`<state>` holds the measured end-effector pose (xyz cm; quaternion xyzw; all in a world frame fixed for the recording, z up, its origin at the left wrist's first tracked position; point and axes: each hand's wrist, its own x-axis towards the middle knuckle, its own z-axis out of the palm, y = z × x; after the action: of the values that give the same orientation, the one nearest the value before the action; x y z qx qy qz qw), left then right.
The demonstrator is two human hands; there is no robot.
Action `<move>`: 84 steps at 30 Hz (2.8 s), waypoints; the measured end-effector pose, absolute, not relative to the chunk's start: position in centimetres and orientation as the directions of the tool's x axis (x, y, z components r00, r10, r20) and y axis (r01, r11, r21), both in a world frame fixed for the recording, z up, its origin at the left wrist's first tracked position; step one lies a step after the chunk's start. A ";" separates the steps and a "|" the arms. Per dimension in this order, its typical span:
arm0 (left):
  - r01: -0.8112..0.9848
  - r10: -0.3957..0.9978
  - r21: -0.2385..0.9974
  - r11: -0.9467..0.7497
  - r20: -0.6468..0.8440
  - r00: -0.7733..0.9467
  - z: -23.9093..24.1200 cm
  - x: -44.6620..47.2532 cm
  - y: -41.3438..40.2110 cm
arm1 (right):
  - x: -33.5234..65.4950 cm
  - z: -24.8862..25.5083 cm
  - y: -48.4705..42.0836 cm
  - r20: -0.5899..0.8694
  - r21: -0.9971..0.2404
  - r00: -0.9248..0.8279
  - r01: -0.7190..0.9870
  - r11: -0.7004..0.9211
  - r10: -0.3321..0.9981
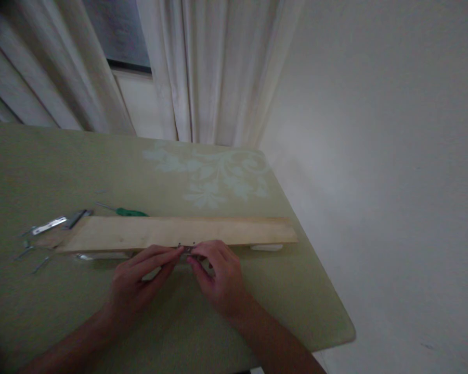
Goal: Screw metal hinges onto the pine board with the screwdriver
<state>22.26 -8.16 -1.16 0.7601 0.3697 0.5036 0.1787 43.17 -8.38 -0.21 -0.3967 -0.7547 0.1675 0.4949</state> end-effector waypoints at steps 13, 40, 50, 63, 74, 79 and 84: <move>0.663 0.750 0.447 -0.600 0.604 0.271 -1.8 22.1 -8.0 | 43.2 -0.9 -7.4 0.633 -0.464 -0.291 0.599 0.653 0.717; 0.768 0.798 0.398 -0.501 0.557 0.232 -1.8 21.9 -7.6 | 43.6 -0.9 -7.3 0.633 -0.354 -0.340 0.671 0.651 0.695; 0.762 0.833 0.445 -0.469 0.510 0.215 -1.8 21.8 -7.5 | 43.5 -0.5 -7.3 0.631 -0.369 -0.322 0.676 0.638 0.706; 0.781 0.818 0.408 -0.473 0.532 0.217 -1.9 21.8 -7.6 | 43.9 -0.9 -7.2 0.633 -0.368 -0.316 0.680 0.634 0.706; 0.792 0.821 0.401 -0.461 0.531 0.210 -2.1 21.6 -7.6 | 44.0 -0.7 -7.2 0.631 -0.347 -0.342 0.678 0.648 0.696; 0.781 0.832 0.427 -0.456 0.517 0.203 -2.1 21.6 -7.6 | 44.0 -0.8 -7.2 0.639 -0.348 -0.328 0.683 0.642 0.696; 0.769 0.844 0.445 -0.459 0.488 0.221 -2.2 21.3 -7.5 | 44.0 -0.9 -7.1 0.643 -0.347 -0.325 0.683 0.643 0.693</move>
<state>21.34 -7.54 -2.16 0.7795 0.5175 0.3487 0.0537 44.04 -7.15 -0.86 -0.4226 -0.8140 0.0063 0.3985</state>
